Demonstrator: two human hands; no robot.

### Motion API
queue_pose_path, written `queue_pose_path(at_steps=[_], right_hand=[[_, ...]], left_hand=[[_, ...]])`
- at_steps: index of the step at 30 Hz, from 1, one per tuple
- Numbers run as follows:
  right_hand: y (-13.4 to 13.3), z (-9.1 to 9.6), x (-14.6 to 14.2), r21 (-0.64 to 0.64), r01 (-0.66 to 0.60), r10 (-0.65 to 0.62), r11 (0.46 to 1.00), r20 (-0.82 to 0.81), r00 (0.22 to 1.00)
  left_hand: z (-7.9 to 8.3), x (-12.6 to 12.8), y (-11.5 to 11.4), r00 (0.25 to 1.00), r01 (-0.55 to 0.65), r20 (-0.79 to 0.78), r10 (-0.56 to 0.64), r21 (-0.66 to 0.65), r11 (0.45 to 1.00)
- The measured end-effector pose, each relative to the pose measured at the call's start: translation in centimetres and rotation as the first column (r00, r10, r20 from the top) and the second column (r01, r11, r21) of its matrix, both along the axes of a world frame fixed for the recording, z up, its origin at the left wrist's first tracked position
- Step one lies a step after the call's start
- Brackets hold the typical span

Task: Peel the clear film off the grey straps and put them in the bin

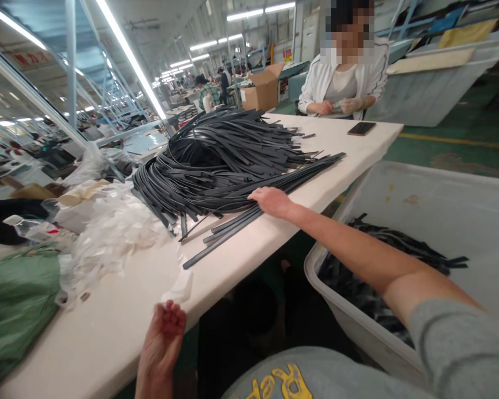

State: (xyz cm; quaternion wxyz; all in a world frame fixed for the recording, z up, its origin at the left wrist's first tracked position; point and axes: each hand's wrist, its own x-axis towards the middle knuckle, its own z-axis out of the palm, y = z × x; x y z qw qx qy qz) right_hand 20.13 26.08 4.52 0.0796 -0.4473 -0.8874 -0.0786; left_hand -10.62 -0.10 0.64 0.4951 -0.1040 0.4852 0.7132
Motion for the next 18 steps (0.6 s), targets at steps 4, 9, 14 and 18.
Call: queue_pose_path(at_steps=[4, 9, 14, 18], right_hand=[[-4.5, -2.3, -7.6, -0.058, -0.337, 0.339, 0.94, 0.024, 0.94], [-5.7, -3.5, -12.7, -0.021, -0.407, 0.408, 0.913, 0.046, 0.912], [-5.4, -3.1, -13.9, -0.007, -0.394, 0.394, 0.919, 0.03, 0.919], [-7.2, -2.9, -12.9, 0.004, -0.35, 0.35, 0.937, -0.042, 0.936]], left_hand=[[0.1, 1.9, -0.5, 0.999, 0.025, 0.044, -0.025, 0.004, 1.0], [-0.4, 2.3, -2.0, 0.998, 0.051, 0.043, -0.051, 0.0, 0.999], [-0.5, 2.1, -2.8, 0.996, 0.054, 0.073, -0.055, 0.024, 0.998], [-0.1, 2.8, -3.0, 0.994, 0.046, 0.098, -0.051, 0.055, 0.997]])
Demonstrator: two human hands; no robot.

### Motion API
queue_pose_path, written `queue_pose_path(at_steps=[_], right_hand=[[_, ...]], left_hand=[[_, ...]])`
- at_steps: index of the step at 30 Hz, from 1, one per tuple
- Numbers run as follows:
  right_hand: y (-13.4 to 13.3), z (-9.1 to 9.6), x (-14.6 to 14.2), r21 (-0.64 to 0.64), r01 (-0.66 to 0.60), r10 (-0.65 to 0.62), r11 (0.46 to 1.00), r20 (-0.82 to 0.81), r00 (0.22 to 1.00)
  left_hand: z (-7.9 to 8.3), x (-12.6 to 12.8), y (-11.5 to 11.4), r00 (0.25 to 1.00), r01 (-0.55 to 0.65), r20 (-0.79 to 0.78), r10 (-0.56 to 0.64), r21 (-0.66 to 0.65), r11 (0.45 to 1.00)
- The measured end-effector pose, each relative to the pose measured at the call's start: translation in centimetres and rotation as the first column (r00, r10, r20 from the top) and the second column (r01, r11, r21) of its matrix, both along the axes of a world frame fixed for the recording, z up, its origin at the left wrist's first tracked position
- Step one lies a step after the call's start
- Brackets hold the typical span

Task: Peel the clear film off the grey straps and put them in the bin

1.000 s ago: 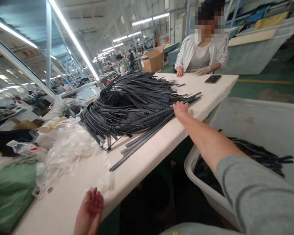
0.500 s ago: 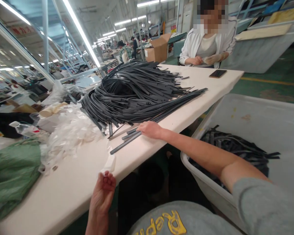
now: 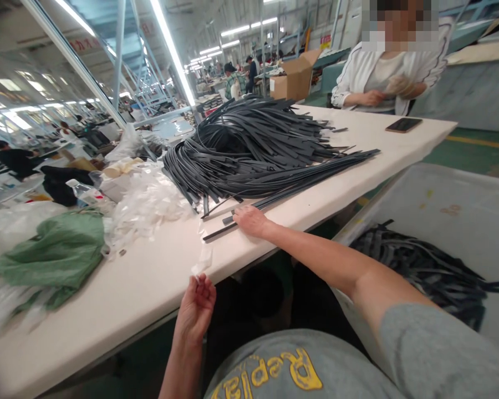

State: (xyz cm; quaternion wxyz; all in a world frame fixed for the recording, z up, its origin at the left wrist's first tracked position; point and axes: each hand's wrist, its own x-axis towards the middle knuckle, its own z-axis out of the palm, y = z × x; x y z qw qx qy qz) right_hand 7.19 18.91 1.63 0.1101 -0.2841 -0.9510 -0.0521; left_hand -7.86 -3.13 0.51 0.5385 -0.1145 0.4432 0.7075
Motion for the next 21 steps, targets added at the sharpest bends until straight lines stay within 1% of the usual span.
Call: queue_pose_path(at_steps=[3, 7, 9, 12, 14, 17, 19, 21], right_hand=[[-2.6, 0.3, 2.3, -0.039, 0.004, -0.007, 0.999, -0.089, 0.996], [-6.5, 0.4, 6.8, -0.105, -0.003, -0.019, 0.995, -0.211, 0.977], [-8.8, 0.3, 9.0, -0.143, 0.007, -0.046, 0.99, -0.273, 0.961], [-12.7, -0.1, 11.4, -0.246, 0.038, -0.123, 0.968, -0.34, 0.932], [-15.5, -0.4, 12.5, -0.329, 0.066, -0.185, 0.942, -0.345, 0.92], [-19.0, -0.6, 13.3, -0.411, 0.079, -0.245, 0.908, -0.369, 0.897], [-20.5, -0.6, 13.5, -0.444, 0.079, -0.279, 0.892, -0.405, 0.871], [-21.3, -0.6, 13.7, -0.47, 0.087, -0.316, 0.879, -0.435, 0.843]], left_hand=[[0.0, 0.6, -0.2, 1.0, -0.006, 0.011, 0.006, 0.017, 1.0], [-0.6, 1.8, 0.1, 1.0, 0.016, 0.006, -0.016, 0.025, 1.0], [-0.8, 2.5, 0.6, 0.999, 0.033, 0.03, -0.034, 0.026, 0.999], [-1.0, 3.5, 1.2, 0.995, 0.075, 0.063, -0.079, 0.061, 0.995], [-0.9, 4.2, 1.4, 0.991, 0.108, 0.065, -0.113, 0.082, 0.991], [-0.7, 4.9, 1.6, 0.987, 0.147, 0.051, -0.15, 0.07, 0.987], [-0.5, 5.3, 1.6, 0.986, 0.158, 0.043, -0.16, 0.056, 0.986], [-0.5, 5.6, 1.5, 0.985, 0.163, 0.045, -0.166, 0.051, 0.985]])
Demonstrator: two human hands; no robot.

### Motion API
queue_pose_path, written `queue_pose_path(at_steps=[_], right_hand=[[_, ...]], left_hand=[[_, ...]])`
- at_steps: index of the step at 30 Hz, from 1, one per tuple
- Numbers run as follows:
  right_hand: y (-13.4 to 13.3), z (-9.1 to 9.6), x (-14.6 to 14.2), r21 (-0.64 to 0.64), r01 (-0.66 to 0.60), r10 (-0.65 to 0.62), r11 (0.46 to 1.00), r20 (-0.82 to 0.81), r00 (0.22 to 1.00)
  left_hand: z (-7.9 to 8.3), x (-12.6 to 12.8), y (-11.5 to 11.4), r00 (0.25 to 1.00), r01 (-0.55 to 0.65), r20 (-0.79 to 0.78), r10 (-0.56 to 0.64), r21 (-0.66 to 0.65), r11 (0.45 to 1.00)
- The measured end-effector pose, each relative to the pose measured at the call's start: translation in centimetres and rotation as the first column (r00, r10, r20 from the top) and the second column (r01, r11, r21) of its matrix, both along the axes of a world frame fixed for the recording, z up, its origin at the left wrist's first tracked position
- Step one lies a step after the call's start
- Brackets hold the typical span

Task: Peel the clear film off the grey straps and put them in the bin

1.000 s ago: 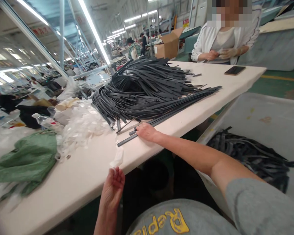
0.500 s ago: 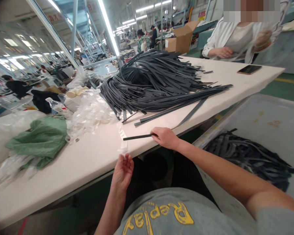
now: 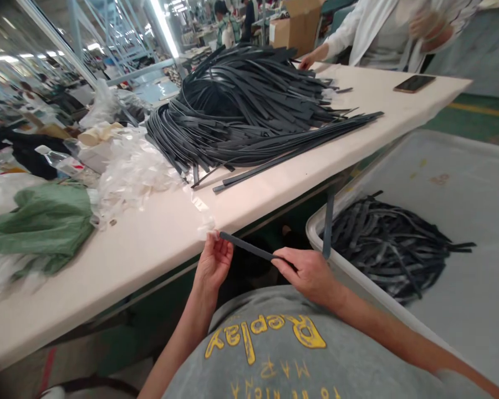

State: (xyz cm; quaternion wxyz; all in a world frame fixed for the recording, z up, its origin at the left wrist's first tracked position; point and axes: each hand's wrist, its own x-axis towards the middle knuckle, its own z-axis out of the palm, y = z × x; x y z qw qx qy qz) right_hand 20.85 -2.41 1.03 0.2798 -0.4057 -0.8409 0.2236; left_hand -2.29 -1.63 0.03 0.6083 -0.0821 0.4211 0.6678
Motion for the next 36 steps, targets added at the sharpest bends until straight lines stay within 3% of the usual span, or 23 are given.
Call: queue_pose_path(at_steps=[14, 22, 36], right_hand=[[-0.6, -2.0, -0.3, -0.055, -0.009, 0.009, 0.998, 0.001, 1.0], [-1.6, -1.3, 0.7, -0.048, 0.039, -0.041, 0.998, -0.039, 0.998], [-1.9, -1.6, 0.8, -0.053, -0.006, 0.004, 0.999, -0.023, 1.0]], left_hand=[[-0.6, 1.3, -0.8, 0.999, 0.052, -0.005, -0.052, -0.02, 0.998], [-0.9, 1.7, -0.9, 0.998, 0.069, 0.007, -0.069, -0.004, 0.998], [-0.7, 2.0, -1.7, 0.998, 0.064, -0.025, -0.064, 0.002, 0.998]])
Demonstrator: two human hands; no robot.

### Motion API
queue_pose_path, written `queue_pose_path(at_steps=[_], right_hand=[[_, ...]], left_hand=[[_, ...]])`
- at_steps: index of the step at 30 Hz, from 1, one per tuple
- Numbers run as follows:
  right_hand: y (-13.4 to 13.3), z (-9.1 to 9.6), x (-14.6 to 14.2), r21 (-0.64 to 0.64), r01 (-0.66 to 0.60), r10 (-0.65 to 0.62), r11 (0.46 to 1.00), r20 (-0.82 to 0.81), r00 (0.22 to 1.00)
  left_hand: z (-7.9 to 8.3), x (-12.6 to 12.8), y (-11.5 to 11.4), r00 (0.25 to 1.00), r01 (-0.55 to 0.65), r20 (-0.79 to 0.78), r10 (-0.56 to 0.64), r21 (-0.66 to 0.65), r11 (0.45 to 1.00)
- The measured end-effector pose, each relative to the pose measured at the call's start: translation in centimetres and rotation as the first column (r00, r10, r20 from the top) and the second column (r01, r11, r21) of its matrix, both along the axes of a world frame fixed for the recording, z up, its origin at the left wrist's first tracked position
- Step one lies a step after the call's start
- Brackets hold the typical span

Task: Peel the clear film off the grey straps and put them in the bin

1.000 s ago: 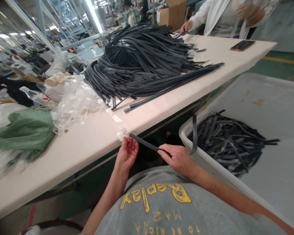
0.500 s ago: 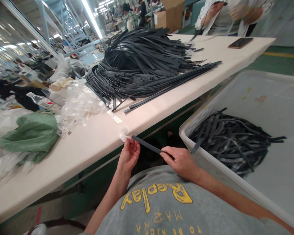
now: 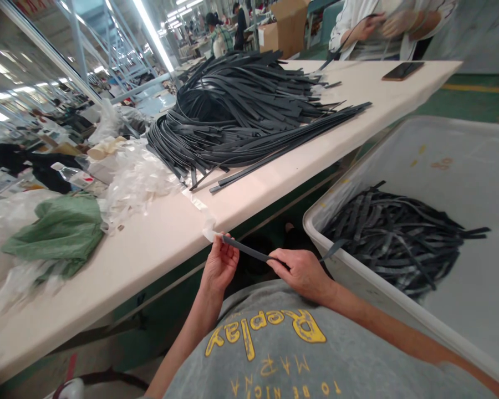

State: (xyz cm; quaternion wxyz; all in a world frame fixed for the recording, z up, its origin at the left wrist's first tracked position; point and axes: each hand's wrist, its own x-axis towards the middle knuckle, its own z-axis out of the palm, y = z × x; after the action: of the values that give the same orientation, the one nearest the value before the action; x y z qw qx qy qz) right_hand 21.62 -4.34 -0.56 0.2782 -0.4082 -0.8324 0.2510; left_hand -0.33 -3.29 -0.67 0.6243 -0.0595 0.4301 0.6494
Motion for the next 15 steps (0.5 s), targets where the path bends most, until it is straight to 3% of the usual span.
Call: queue_pose_path(at_steps=[3, 8, 15], right_hand=[[0.2, -0.2, -0.9, -0.003, 0.021, -0.021, 1.0, 0.046, 0.999], [1.1, 0.6, -2.3, -0.074, 0.04, -0.031, 0.996, 0.116, 0.993], [-0.2, 3.6, 3.9, -0.263, -0.023, 0.027, 0.965, 0.012, 1.0]], left_hand=[[-0.5, 1.2, -0.6, 0.999, 0.039, -0.03, -0.039, -0.003, 0.999], [-2.0, 3.5, -1.9, 0.976, 0.215, -0.05, -0.214, 0.025, 0.976], [-1.8, 2.2, -0.8, 0.989, 0.107, -0.108, -0.102, 0.04, 0.994]])
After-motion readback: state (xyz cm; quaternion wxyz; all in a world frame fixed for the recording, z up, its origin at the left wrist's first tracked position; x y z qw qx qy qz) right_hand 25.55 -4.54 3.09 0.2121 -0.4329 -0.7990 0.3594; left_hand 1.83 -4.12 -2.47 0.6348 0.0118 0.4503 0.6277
